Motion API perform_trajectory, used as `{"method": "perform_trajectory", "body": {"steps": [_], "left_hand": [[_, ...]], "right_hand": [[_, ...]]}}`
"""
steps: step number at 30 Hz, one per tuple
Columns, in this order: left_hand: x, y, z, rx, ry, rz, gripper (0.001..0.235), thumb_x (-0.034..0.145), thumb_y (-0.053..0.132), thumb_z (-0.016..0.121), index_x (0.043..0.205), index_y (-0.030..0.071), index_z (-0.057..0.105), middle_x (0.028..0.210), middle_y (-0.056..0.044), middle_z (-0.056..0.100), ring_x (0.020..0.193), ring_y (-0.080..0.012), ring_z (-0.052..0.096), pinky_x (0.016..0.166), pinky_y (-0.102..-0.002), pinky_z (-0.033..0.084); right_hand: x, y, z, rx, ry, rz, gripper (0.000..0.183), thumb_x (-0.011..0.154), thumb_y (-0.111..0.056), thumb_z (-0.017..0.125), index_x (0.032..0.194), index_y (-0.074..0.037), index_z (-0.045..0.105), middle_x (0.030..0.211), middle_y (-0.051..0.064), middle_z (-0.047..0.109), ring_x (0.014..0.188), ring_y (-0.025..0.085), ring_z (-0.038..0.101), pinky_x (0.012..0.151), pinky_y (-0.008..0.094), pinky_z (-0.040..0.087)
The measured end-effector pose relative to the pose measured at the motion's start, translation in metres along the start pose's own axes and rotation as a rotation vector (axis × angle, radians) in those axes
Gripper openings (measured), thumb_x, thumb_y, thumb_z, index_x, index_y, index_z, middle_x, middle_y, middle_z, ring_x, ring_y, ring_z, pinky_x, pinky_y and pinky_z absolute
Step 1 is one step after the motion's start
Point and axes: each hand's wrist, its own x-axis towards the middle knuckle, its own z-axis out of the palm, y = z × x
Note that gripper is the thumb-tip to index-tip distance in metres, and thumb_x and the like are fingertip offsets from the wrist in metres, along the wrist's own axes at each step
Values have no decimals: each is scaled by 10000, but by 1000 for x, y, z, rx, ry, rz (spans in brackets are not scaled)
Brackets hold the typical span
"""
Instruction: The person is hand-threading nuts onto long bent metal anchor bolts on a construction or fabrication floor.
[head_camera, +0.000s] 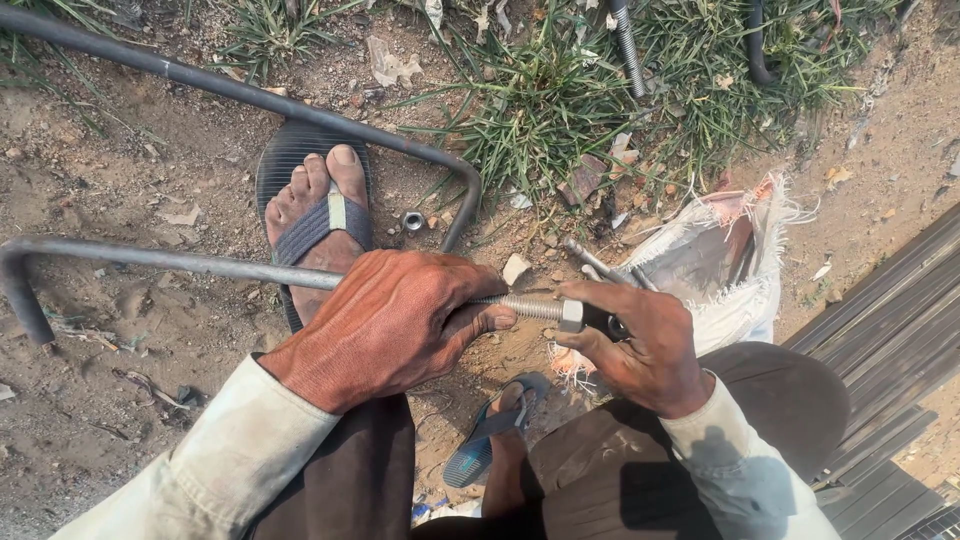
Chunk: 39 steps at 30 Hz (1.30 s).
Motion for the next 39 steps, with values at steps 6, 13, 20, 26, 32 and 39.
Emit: {"method": "perform_trajectory", "body": {"steps": [6, 13, 20, 26, 32, 39], "left_hand": [[-2, -1, 0, -42, 30, 50, 265, 861, 271, 750, 1042, 77, 741, 819, -158, 726, 755, -404, 697, 602, -496, 526], [-2, -3, 2, -7, -34, 4, 263, 863, 289, 742, 1022, 80, 742, 791, -160, 719, 764, -408, 695, 610, -502, 519], [-4, -3, 4, -35, -17, 28, 263, 859, 254, 740, 1056, 80, 743, 828, -158, 728, 788, -400, 702, 621, -493, 527], [-3, -4, 4, -21, -6, 55, 289, 812, 207, 738, 1067, 70, 740, 831, -164, 726, 784, -403, 703, 620, -494, 529], [-2, -1, 1, -36, 7, 39, 253, 858, 248, 746, 1030, 62, 741, 806, -174, 718, 775, -416, 697, 613, -500, 523], [-4, 1, -3, -60, -75, -45, 386, 841, 270, 768, 1146, 62, 657, 708, -188, 696, 703, -420, 696, 576, -525, 496]], "right_hand": [[0, -6, -3, 61, -10, 149, 742, 957, -664, 541, 1252, 9, 642, 936, 99, 740, 628, 155, 648, 588, 275, 509], [-9, 5, -3, 50, -111, 181, 495, 1061, -523, 382, 1137, -147, 695, 893, 43, 717, 689, 143, 689, 621, 258, 511], [-19, 10, 1, 87, -70, 193, 379, 1053, -455, 580, 1174, -106, 659, 908, 75, 738, 731, 183, 718, 654, 297, 536], [-10, 2, 2, 90, -13, 184, 580, 860, -432, 808, 1234, -27, 629, 923, 94, 735, 672, 155, 675, 603, 285, 519], [-3, -3, 2, 160, -60, 207, 497, 958, -467, 658, 1196, -32, 641, 882, 109, 717, 621, 145, 628, 569, 289, 500], [3, -5, 0, 200, -74, 205, 676, 959, -647, 430, 1160, -65, 708, 788, 52, 664, 605, 122, 588, 562, 286, 463]]}}
